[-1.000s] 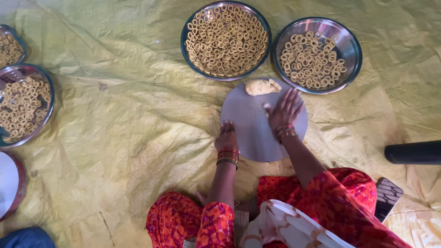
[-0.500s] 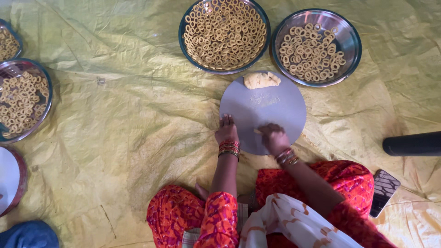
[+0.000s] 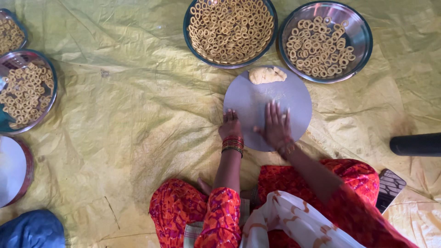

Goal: The person sits on a yellow tarp and repeatedly rolls small pieces of dough into thin ropes on a round board, then joins the ends to form rings. The finished rings are placed into nearby metal bowls.

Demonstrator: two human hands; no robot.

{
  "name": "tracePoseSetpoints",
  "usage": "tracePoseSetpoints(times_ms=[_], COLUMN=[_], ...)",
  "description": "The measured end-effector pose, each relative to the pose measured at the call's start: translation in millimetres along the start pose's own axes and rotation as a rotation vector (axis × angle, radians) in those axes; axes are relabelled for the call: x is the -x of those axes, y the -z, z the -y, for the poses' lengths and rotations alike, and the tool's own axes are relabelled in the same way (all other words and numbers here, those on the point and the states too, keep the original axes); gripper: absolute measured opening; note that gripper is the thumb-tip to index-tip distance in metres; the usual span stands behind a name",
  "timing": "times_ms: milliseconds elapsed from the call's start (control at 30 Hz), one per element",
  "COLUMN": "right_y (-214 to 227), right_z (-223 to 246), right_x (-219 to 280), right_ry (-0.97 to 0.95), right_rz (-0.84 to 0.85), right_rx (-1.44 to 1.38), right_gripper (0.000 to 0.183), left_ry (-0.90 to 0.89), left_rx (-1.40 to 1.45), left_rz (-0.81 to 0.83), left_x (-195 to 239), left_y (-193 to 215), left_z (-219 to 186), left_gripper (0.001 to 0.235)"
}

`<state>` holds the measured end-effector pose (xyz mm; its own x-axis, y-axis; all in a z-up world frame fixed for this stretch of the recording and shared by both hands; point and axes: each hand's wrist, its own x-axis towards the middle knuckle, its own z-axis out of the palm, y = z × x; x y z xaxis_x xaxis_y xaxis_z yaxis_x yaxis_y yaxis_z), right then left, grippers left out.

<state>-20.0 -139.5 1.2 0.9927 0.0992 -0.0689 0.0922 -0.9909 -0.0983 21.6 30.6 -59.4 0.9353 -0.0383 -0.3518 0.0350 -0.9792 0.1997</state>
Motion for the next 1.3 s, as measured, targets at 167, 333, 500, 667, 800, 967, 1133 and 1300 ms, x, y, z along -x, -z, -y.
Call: tracePoseSetpoints(times_ms=[167, 333, 500, 667, 800, 967, 1133, 1300], right_y=[12, -5, -8, 8, 8, -12, -18, -2], right_z=[-12, 23, 31, -4, -9, 32, 23, -30], right_x=[-69, 16, 64, -37, -53, 36, 38, -59], right_ry=[-0.221, -0.160, -0.043, -0.193, -0.311, -0.123, -0.075, -0.264], right_rz=[-0.191, 0.046, 0.201, 0.003, -0.134, 0.107, 0.100, -0.089], right_rx=[0.045, 0.033, 0.104, 0.057, 0.016, 0.091, 0.124, -0.003], right_gripper=[0.104, 0.109, 0.114, 0.103, 0.099, 0.109, 0.111, 0.104], left_ry=[-0.004, -0.003, 0.004, 0.041, 0.067, 0.063, 0.071, 0.083], left_rx=[-0.041, -0.023, 0.013, 0.004, -0.014, -0.008, -0.040, -0.039], left_rz=[0.082, 0.009, -0.137, -0.069, -0.087, -0.176, -0.215, -0.193], left_x=[4, -8, -6, 6, 14, 0, -4, 0], left_y=[14, -13, -25, 3, 6, -8, -18, -11], left_z=[0, 3, 3, -8, -11, -6, -10, -13], left_gripper=[0.062, 0.061, 0.053, 0.060, 0.055, 0.053, 0.049, 0.048])
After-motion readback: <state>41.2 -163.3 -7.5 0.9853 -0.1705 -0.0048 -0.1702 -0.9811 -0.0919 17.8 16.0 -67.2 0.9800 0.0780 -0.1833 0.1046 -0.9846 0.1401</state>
